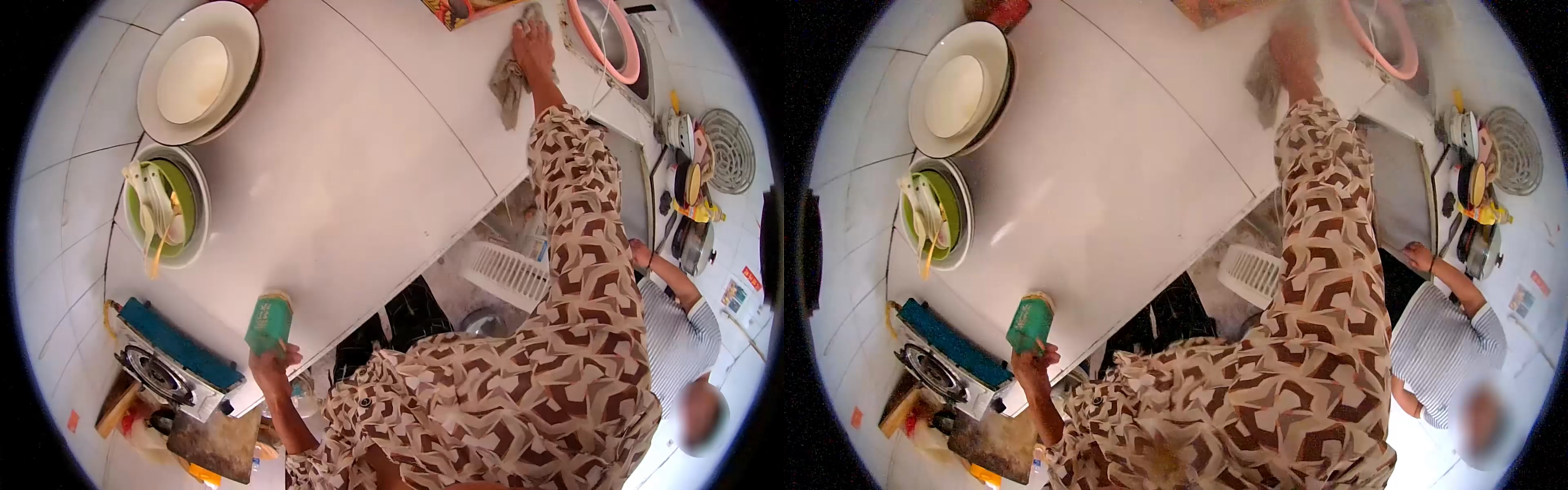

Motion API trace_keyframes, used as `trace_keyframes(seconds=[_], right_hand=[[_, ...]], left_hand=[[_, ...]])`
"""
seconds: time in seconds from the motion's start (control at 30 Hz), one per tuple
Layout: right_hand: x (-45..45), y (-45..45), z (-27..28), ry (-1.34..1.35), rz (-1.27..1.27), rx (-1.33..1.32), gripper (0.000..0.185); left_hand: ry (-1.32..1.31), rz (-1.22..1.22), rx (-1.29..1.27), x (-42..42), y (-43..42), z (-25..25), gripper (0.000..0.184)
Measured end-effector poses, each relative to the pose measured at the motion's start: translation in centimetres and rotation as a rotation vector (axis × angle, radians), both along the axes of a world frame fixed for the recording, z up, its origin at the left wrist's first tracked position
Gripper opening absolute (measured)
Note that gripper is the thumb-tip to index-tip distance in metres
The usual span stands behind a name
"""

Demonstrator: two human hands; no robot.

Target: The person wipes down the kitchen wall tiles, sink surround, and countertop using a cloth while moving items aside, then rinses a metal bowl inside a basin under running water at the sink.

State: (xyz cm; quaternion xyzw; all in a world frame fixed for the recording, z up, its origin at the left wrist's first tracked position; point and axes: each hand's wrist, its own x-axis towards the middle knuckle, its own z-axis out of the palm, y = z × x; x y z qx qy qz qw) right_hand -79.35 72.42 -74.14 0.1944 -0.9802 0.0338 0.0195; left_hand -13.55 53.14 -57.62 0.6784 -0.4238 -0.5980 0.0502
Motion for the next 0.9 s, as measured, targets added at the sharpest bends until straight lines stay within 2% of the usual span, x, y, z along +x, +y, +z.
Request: trace_keyframes(seconds=[0.07,0.13,0.17,0.37,0.47,0.57,0.63,0.7,0.77,0.83,0.9], right_hand=[[0.9,-0.4,-0.1,-0.067,0.048,-0.012,0.054],[3.5,-1.7,-2.6,-0.004,0.085,-0.112,0.053],[4.9,-2.9,-4.5,0.111,0.121,-0.208,0.053],[21.3,-10.1,-2.1,-0.077,0.175,-0.171,0.060],[23.8,-10.3,-2.8,-0.107,0.284,-0.168,0.062],[18.9,-7.5,-4.0,-0.004,0.173,-0.050,0.062],[13.4,-2.9,-5.5,0.171,0.132,-0.074,0.061],[8.9,0.6,-4.4,0.279,-0.002,0.366,0.059],[4.2,4.5,-4.2,0.312,0.005,0.149,0.056],[0.7,6.7,-4.3,0.239,0.045,0.104,0.054],[-0.7,6.8,-3.2,0.106,-0.032,-0.025,0.054]], left_hand=[[0.066,0.037,0.007,-0.5,0.2,-0.2,0.025],[0.056,0.022,0.044,-0.7,-0.3,-0.5,0.026],[0.051,0.020,0.054,-0.9,-0.5,-0.6,0.026],[0.117,-0.044,0.034,-2.5,-0.9,0.3,0.029],[0.081,-0.122,-0.004,-2.6,-1.1,0.7,0.033],[0.069,-0.132,-0.035,-2.7,-1.3,0.9,0.034],[0.065,-0.108,-0.040,-2.6,-1.1,1.0,0.035],[0.065,-0.072,-0.046,-2.3,-1.1,1.0,0.035],[0.013,-0.050,-0.044,-2.7,-0.6,1.0,0.034],[-0.008,-0.037,-0.040,-2.7,-0.2,0.6,0.032],[-0.012,-0.044,-0.016,-2.6,0.0,0.1,0.031]])
